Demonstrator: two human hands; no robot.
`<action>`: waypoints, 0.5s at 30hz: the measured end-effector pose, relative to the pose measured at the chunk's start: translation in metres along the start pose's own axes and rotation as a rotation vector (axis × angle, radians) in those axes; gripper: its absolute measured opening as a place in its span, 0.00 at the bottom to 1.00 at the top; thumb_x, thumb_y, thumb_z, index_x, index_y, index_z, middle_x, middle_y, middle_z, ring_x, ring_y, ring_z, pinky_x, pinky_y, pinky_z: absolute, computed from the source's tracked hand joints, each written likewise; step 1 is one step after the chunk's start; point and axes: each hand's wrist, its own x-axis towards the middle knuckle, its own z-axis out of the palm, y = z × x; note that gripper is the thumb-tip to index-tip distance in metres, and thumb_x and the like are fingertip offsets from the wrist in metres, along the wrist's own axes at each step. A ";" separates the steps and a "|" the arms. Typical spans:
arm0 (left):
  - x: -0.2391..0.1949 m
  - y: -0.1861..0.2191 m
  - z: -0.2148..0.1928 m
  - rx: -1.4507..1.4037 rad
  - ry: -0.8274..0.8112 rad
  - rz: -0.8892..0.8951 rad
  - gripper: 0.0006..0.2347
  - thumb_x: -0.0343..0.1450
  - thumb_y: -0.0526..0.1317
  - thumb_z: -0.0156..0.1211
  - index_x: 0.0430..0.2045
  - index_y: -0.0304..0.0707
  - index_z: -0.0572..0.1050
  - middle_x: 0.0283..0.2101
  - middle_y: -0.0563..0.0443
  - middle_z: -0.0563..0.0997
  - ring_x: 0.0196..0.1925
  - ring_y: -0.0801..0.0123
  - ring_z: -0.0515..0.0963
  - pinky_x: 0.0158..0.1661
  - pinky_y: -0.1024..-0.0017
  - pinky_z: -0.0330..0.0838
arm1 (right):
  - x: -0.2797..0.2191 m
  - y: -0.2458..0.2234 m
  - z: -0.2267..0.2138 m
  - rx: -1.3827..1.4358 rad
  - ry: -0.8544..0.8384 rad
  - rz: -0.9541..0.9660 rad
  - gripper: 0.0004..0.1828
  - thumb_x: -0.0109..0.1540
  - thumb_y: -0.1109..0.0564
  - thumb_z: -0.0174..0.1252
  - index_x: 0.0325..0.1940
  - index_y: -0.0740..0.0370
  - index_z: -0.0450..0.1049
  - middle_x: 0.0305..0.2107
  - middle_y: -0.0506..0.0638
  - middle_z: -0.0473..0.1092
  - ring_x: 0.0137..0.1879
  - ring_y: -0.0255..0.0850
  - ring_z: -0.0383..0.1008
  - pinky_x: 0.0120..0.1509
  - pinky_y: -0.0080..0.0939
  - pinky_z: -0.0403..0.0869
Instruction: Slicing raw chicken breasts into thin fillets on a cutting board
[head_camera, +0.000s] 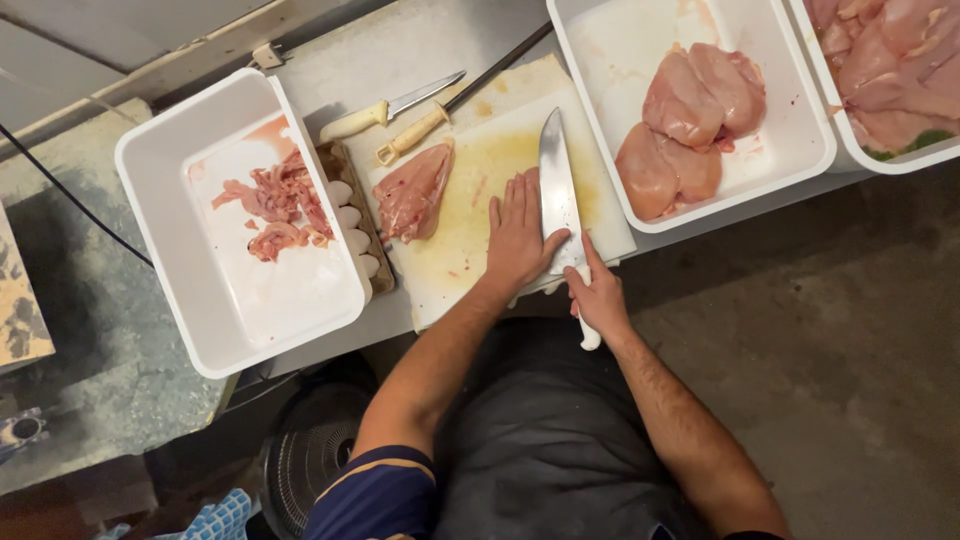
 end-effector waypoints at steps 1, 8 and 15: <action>-0.005 0.001 0.001 -0.001 0.001 -0.003 0.41 0.76 0.67 0.40 0.73 0.27 0.49 0.77 0.27 0.49 0.80 0.43 0.46 0.74 0.41 0.36 | 0.000 -0.001 0.000 -0.002 -0.003 0.000 0.35 0.66 0.58 0.56 0.78 0.51 0.58 0.16 0.58 0.73 0.16 0.47 0.75 0.19 0.40 0.76; -0.020 -0.024 0.027 0.052 0.131 0.016 0.32 0.76 0.65 0.42 0.67 0.40 0.63 0.69 0.44 0.66 0.75 0.55 0.59 0.73 0.41 0.39 | -0.002 -0.018 -0.005 -0.018 -0.038 0.041 0.34 0.67 0.57 0.53 0.79 0.50 0.55 0.19 0.61 0.73 0.20 0.49 0.77 0.20 0.41 0.79; 0.007 -0.023 0.014 -0.193 0.182 0.025 0.29 0.78 0.55 0.46 0.70 0.34 0.59 0.74 0.34 0.60 0.78 0.48 0.57 0.73 0.47 0.48 | -0.010 -0.033 -0.005 -0.046 -0.045 0.069 0.33 0.68 0.56 0.51 0.79 0.51 0.54 0.19 0.60 0.72 0.20 0.49 0.76 0.20 0.40 0.79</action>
